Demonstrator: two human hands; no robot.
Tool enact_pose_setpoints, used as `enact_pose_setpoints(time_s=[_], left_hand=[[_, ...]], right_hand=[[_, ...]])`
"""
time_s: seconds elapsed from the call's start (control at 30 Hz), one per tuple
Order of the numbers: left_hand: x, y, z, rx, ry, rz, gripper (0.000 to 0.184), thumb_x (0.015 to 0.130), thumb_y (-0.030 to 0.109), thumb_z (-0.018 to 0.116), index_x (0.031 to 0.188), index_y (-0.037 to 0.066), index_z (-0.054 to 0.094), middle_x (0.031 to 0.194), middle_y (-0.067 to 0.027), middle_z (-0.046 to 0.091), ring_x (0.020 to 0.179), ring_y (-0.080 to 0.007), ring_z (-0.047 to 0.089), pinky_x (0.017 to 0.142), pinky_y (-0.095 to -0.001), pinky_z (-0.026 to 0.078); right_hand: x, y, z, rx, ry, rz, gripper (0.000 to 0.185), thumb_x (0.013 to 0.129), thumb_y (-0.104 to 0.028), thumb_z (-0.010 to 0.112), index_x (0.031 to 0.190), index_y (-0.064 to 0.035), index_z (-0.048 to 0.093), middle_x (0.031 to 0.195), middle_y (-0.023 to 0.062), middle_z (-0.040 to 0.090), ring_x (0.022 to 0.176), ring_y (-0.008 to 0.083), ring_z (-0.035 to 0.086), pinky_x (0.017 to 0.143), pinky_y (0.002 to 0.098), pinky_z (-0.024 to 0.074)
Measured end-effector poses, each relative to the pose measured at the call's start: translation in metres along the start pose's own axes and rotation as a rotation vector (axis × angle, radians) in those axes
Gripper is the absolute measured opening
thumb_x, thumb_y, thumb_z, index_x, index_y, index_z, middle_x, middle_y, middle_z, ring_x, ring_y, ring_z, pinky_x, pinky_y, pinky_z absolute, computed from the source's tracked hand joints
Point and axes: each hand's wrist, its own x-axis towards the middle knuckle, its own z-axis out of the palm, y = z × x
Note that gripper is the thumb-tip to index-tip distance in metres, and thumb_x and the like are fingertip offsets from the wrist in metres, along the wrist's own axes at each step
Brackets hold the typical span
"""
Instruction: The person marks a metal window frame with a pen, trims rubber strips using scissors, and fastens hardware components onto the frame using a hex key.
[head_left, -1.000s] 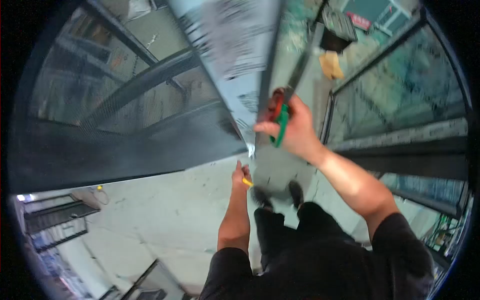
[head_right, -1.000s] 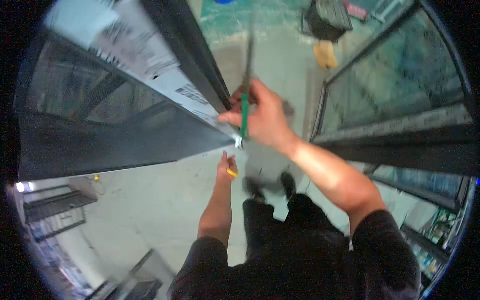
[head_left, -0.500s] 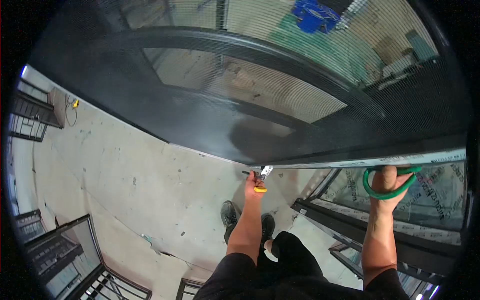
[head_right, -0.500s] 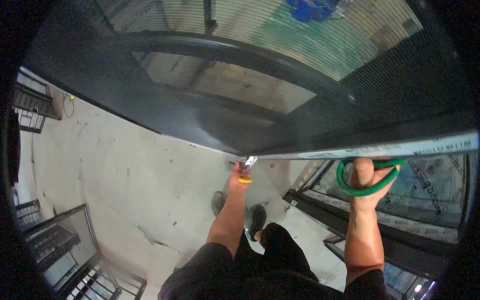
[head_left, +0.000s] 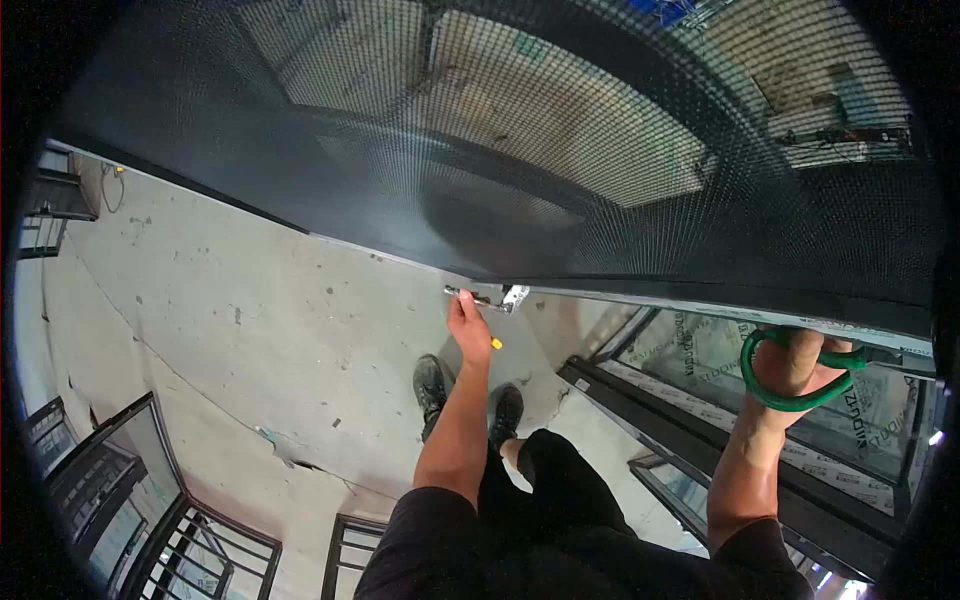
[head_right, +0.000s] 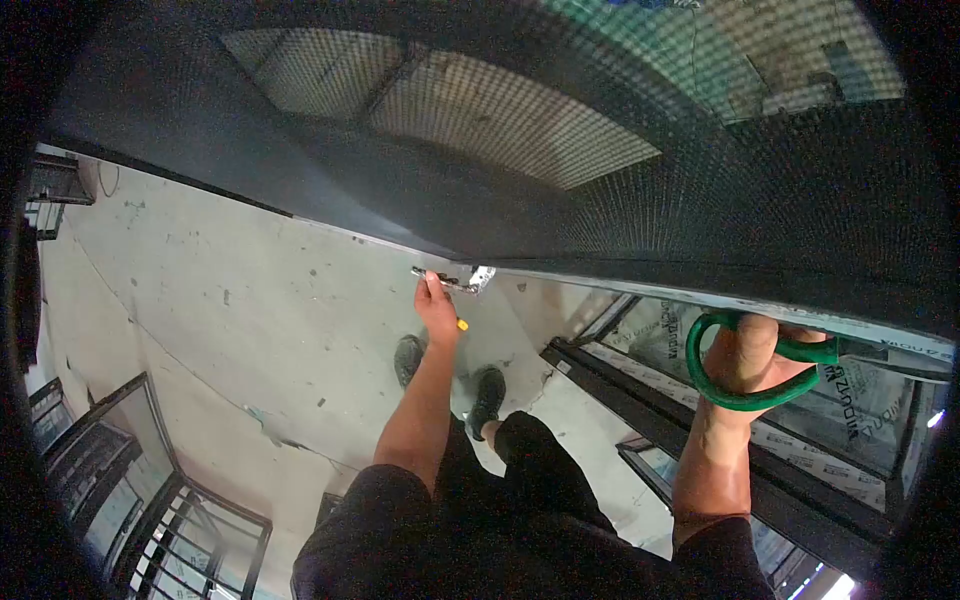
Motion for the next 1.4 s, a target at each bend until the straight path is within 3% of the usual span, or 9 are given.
enact_pose_setpoints(time_s=[0.27, 0.33, 0.47, 0.8, 1.03, 1.13, 1.17, 1.23, 1.4], left_hand=[[0.01, -0.025, 0.011, -0.171, 0.122, -0.049, 0.038, 0.104, 0.042, 0.053, 0.079, 0.013, 0.052, 0.062, 0.0053, 0.044, 0.052, -0.0058, 0.037, 0.047, -0.0254, 0.028], [0.016, -0.025, 0.011, -0.368, 0.086, -0.585, 0.043, 0.101, 0.05, 0.054, 0.079, 0.013, 0.054, 0.06, 0.0024, 0.047, 0.049, -0.0103, 0.041, 0.044, -0.028, 0.029], [0.025, -0.031, 0.013, -0.382, -0.006, -0.85, 0.05, 0.099, 0.063, 0.048, 0.077, 0.017, 0.046, 0.062, 0.0023, 0.041, 0.047, -0.0121, 0.035, 0.043, -0.0277, 0.027], [0.04, -0.019, 0.005, -0.418, -0.206, -1.071, 0.053, 0.1, 0.063, 0.043, 0.08, 0.014, 0.049, 0.062, -0.0016, 0.049, 0.045, -0.0111, 0.035, 0.042, -0.0263, 0.028], [0.06, -0.045, -0.004, -0.46, -0.215, -1.033, 0.058, 0.1, 0.063, 0.042, 0.082, 0.009, 0.054, 0.062, -0.0035, 0.053, 0.043, -0.0116, 0.035, 0.039, -0.0254, 0.028], [0.065, -0.034, -0.021, 0.373, -0.451, -0.679, 0.066, 0.1, 0.065, 0.039, 0.095, 0.004, 0.063, 0.074, -0.0101, 0.065, 0.048, -0.0198, 0.048, 0.046, -0.0363, 0.041], [0.074, -0.03, -0.027, 0.392, -0.461, -0.657, 0.066, 0.1, 0.065, 0.039, 0.095, 0.004, 0.063, 0.074, -0.0101, 0.065, 0.048, -0.0198, 0.048, 0.046, -0.0363, 0.041], [0.083, -0.014, -0.045, 1.187, -0.502, 0.275, 0.06, 0.099, 0.059, 0.049, 0.1, 0.0, 0.063, 0.075, -0.0148, 0.065, 0.064, -0.0312, 0.06, 0.065, -0.0427, 0.051], [0.048, 0.048, -0.037, 1.131, -0.807, 0.76, 0.058, 0.084, 0.048, 0.074, 0.115, 0.002, 0.058, 0.108, -0.0166, 0.061, 0.095, -0.0405, 0.063, 0.081, -0.0476, 0.052]], right_hand=[[-0.002, -0.003, 0.004, 0.048, 0.008, 0.068, 0.029, 0.096, -0.026, 0.07, 0.114, -0.0067, 0.058, 0.1, 0.002, 0.063, 0.091, 0.0121, 0.06, 0.084, 0.0265, 0.0471], [0.002, -0.003, 0.005, 0.037, -0.007, 0.055, 0.025, 0.096, -0.027, 0.069, 0.112, -0.0095, 0.059, 0.096, 0.002, 0.062, 0.089, 0.0115, 0.059, 0.082, 0.0258, 0.0467], [0.008, 0.002, 0.003, 0.117, -0.039, 0.086, 0.035, 0.094, -0.033, 0.071, 0.114, -0.0062, 0.06, 0.094, 0.0072, 0.067, 0.073, 0.0146, 0.062, 0.062, 0.0256, 0.0489], [0.015, -0.003, 0.018, 0.304, -0.095, 0.086, 0.01, 0.099, -0.016, 0.062, 0.1, -0.0092, 0.055, 0.092, 0.0073, 0.063, 0.077, 0.0148, 0.058, 0.067, 0.0298, 0.0508], [-0.008, 0.071, 0.021, 0.873, 0.024, 0.269, 0.028, 0.094, -0.037, 0.07, 0.111, -0.0152, 0.065, 0.101, 0.0043, 0.069, 0.086, 0.0152, 0.062, 0.074, 0.0288, 0.0493], [-0.07, 0.181, 0.041, 0.635, 0.11, 0.402, 0.019, 0.097, -0.021, 0.064, 0.113, -0.0111, 0.062, 0.11, 0.0038, 0.065, 0.096, 0.0168, 0.063, 0.083, 0.0358, 0.0548], [-0.088, 0.181, 0.071, 0.677, 0.133, 0.513, 0.017, 0.089, -0.016, 0.074, 0.096, -0.0091, 0.059, 0.082, 0.0027, 0.061, 0.072, 0.0185, 0.064, 0.066, 0.0323, 0.0538], [-0.149, 0.273, 0.097, 0.342, -0.076, 0.745, 0.015, 0.091, -0.017, 0.072, 0.095, -0.0063, 0.063, 0.081, 0.0035, 0.066, 0.074, 0.016, 0.063, 0.067, 0.0316, 0.0495], [-0.34, 0.453, 0.131, -0.502, -0.518, 0.925, 0.036, 0.083, -0.024, 0.067, 0.11, 0.0, 0.068, 0.104, 0.0219, 0.071, 0.101, 0.0338, 0.068, 0.089, 0.0445, 0.0519]])
